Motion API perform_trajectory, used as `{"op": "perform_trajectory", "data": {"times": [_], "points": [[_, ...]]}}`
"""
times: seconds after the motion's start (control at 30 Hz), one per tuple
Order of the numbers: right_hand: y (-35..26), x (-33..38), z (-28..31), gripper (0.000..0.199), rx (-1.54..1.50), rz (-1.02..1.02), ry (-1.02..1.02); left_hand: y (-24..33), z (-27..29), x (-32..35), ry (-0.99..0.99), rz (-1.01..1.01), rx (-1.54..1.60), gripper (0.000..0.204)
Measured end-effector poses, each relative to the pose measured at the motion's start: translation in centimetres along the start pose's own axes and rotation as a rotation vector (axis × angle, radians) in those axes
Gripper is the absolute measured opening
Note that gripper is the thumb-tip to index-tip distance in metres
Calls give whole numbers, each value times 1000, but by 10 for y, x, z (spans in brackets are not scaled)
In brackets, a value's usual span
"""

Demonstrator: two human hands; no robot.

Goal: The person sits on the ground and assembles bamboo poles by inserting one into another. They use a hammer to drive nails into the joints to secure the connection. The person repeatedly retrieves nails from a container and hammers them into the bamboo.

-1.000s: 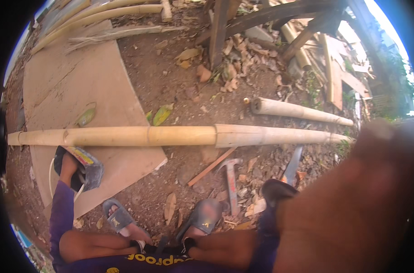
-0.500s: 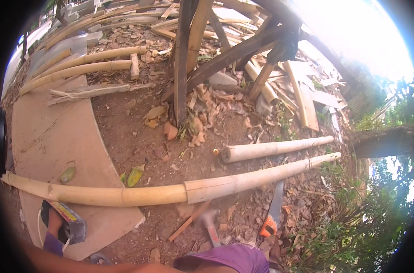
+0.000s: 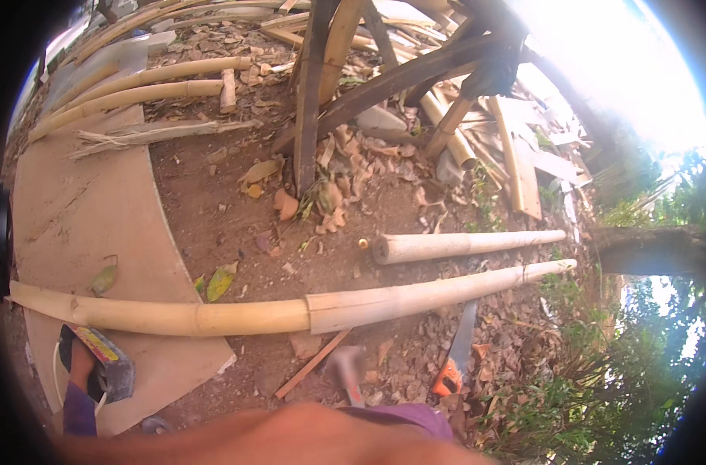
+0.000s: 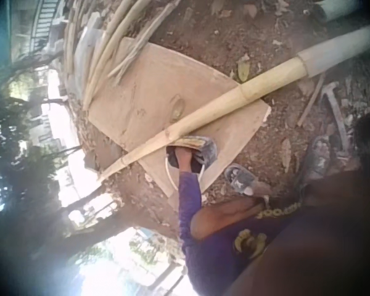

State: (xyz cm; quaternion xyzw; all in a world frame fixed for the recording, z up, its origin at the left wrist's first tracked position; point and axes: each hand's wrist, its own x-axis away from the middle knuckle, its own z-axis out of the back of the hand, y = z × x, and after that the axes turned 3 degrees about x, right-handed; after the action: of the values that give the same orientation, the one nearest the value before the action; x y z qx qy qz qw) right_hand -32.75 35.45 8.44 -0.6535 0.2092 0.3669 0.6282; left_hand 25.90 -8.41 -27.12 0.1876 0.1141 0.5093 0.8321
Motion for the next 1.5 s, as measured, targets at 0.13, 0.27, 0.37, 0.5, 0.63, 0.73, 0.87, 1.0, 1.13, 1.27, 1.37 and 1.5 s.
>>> {"op": "perform_trajectory", "data": {"times": [0.13,0.27,0.37,0.5,0.63,0.73,0.87,1.0,1.13,1.27,1.37,1.5], "points": [[1,2,0,37,-9,1,-2,3,-4,-1,67,-34,15,19],[3,4,-9,37,-28,-16,-21,1,-3,-7,-11,106,76,18],[8,6,-26,37,-84,-51,-67,2,5,-8,-126,92,66,21],[14,16,-53,38,-190,-99,-159,14,6,-8,-152,178,79,25],[16,22,-82,39,-298,-161,-246,22,9,-9,-184,119,-156,25],[16,29,-103,39,-381,-187,-305,25,10,-9,-149,32,-209,25],[13,37,-126,40,-466,-233,-383,29,13,-13,-149,24,-232,29],[10,44,-146,41,-536,-244,-459,40,16,-13,-191,128,-97,35],[3,52,-167,41,-615,-267,-525,46,33,-18,-234,184,-11,40],[-5,60,-189,42,-683,-289,-587,49,46,-22,-315,220,-81,39],[-11,65,-205,43,-723,-300,-637,58,50,-19,-305,259,-114,38],[-22,73,-226,44,-770,-321,-689,67,63,-22,-481,315,-209,34]]}}
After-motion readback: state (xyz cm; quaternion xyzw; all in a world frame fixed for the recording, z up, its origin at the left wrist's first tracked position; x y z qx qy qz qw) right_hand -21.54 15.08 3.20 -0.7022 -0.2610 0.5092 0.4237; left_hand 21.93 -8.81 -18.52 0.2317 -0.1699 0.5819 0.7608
